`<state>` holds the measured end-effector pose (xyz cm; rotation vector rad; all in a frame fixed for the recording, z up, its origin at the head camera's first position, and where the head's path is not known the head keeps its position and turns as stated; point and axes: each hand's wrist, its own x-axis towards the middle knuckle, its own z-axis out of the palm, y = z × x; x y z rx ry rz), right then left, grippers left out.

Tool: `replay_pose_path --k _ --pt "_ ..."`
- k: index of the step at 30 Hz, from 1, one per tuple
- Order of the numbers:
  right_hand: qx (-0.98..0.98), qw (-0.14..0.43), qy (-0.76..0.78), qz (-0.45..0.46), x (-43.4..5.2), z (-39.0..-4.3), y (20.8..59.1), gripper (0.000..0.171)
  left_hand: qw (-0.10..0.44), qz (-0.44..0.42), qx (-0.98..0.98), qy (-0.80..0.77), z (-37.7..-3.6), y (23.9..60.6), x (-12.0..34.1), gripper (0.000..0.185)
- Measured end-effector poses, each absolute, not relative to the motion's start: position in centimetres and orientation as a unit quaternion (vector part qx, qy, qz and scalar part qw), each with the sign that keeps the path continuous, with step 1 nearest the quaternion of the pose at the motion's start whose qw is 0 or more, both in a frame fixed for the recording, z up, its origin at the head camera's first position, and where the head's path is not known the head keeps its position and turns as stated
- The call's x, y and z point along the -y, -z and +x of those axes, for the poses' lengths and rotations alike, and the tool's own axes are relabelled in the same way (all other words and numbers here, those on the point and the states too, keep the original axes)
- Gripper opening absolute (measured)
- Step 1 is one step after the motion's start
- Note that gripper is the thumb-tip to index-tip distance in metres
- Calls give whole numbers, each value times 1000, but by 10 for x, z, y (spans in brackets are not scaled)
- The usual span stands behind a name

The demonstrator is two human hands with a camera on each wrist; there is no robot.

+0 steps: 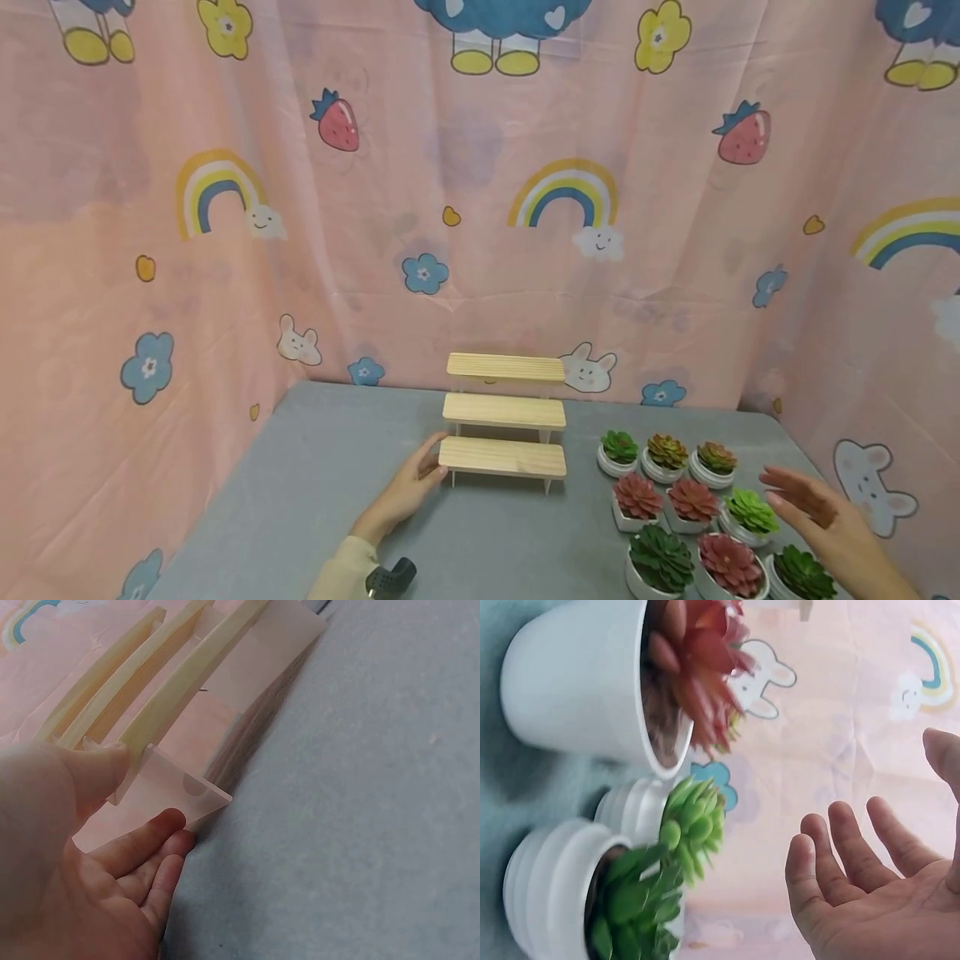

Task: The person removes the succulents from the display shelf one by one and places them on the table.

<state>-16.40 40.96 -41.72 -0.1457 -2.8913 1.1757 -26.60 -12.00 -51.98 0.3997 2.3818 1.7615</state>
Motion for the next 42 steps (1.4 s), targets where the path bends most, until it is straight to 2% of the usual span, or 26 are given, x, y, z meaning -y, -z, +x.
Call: replay_pose_path --k 4,11,19,29,42 --pt "920 12 -391 -36 -404 -167 417 65 76 132 -793 -590 -265 520 120 63" --pt "908 51 -415 -12 -393 -166 424 56 74 132 -798 -583 -266 522 121 64" --pt "899 36 -435 -14 -374 -170 423 61 77 140 -800 -579 -270 524 121 65" --pt "876 78 -472 61 -343 -182 416 47 76 135 -797 -584 -268 523 120 62" --pt "825 102 -541 127 -300 -192 401 38 78 130 -797 -584 -268 521 120 64"
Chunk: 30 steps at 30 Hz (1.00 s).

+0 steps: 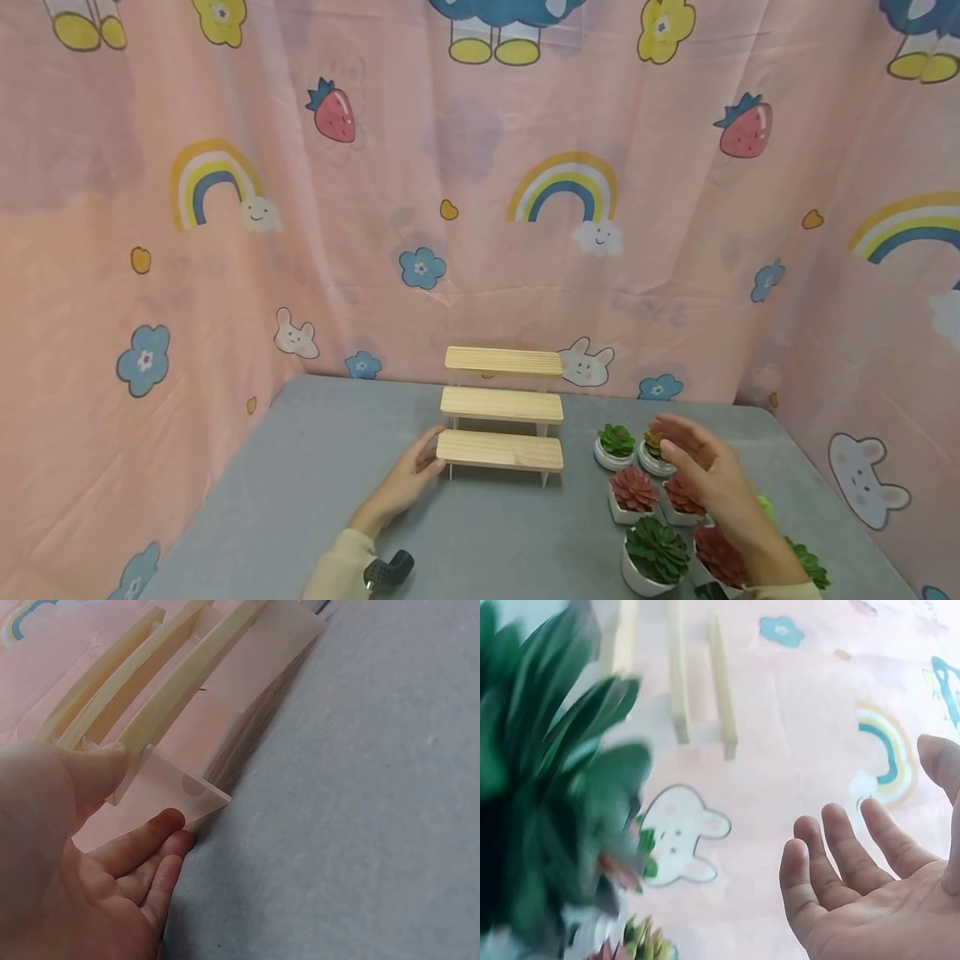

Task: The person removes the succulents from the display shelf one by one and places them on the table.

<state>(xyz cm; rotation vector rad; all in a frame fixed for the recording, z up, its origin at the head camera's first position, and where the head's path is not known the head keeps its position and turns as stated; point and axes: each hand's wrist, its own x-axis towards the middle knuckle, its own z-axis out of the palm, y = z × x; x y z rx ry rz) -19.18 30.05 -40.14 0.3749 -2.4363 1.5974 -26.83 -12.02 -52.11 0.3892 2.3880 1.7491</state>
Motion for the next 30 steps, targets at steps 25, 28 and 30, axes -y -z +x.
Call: replay_pose_path --k 25,28,30 --pt "761 117 -601 213 -226 -211 393 37 91 135 -787 -595 -268 523 121 61" --pt "756 126 -604 220 -217 -215 392 37 90 135 -788 -594 -269 522 122 61" --pt "754 132 -604 224 -212 -218 392 37 89 137 -788 -593 -270 522 123 62"
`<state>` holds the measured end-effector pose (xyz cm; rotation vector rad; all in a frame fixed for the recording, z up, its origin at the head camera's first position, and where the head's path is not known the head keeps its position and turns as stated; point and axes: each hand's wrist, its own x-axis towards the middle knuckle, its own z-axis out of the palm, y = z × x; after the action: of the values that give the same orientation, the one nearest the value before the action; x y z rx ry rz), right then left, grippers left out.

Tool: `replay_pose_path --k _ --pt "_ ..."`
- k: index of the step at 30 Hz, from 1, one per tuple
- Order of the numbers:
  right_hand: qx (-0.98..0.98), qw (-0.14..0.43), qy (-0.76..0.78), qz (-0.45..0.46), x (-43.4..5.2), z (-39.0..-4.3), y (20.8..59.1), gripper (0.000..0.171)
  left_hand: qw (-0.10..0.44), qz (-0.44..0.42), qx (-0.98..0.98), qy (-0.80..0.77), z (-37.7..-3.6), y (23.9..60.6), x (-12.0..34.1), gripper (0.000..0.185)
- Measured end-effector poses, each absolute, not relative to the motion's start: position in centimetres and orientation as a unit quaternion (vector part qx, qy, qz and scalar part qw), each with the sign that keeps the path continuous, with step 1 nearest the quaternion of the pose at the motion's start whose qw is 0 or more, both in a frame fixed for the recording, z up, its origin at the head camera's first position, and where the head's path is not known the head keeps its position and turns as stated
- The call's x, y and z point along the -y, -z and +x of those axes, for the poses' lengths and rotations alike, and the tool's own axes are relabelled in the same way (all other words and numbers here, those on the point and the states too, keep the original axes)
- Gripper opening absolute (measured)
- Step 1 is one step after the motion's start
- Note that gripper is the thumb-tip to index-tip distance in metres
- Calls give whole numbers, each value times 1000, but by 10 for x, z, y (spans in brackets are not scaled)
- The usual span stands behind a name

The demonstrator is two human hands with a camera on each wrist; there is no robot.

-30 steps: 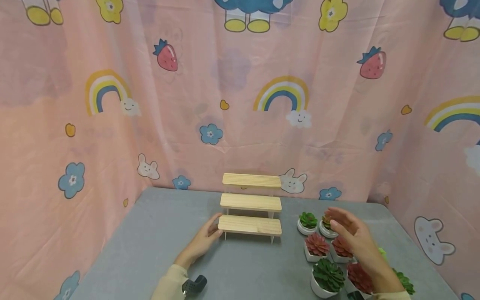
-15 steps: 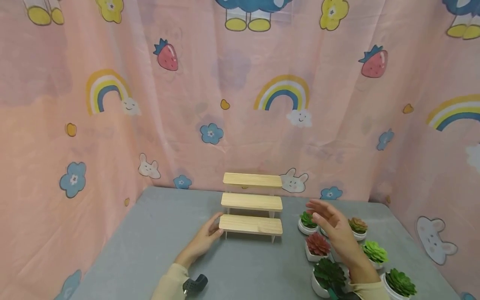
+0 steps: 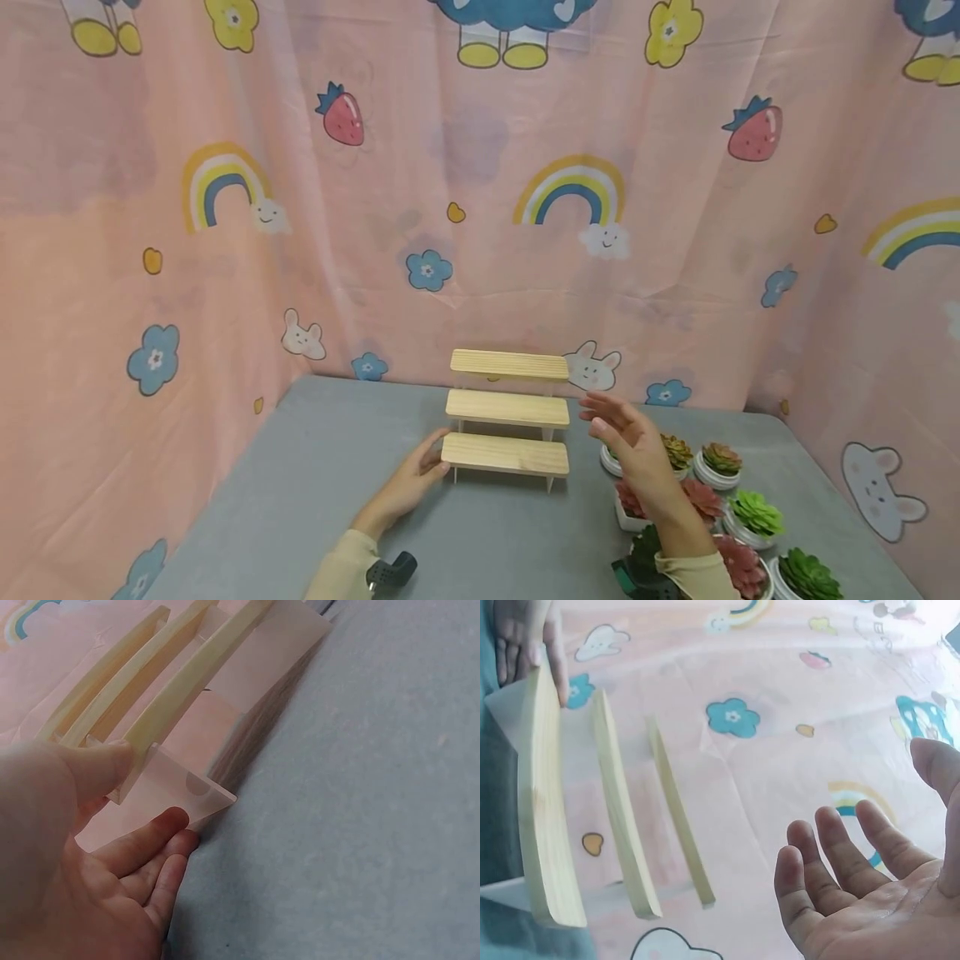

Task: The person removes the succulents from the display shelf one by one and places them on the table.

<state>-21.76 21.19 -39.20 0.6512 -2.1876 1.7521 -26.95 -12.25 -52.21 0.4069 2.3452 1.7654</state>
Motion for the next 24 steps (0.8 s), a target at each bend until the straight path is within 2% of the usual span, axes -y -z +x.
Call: replay_pose_path --k 8,24 --pt "743 123 -616 229 -202 -227 399 38 91 137 -785 -598 -269 522 121 62" --pt "759 102 -620 173 -192 -232 411 38 91 135 -786 -596 -267 520 120 63"
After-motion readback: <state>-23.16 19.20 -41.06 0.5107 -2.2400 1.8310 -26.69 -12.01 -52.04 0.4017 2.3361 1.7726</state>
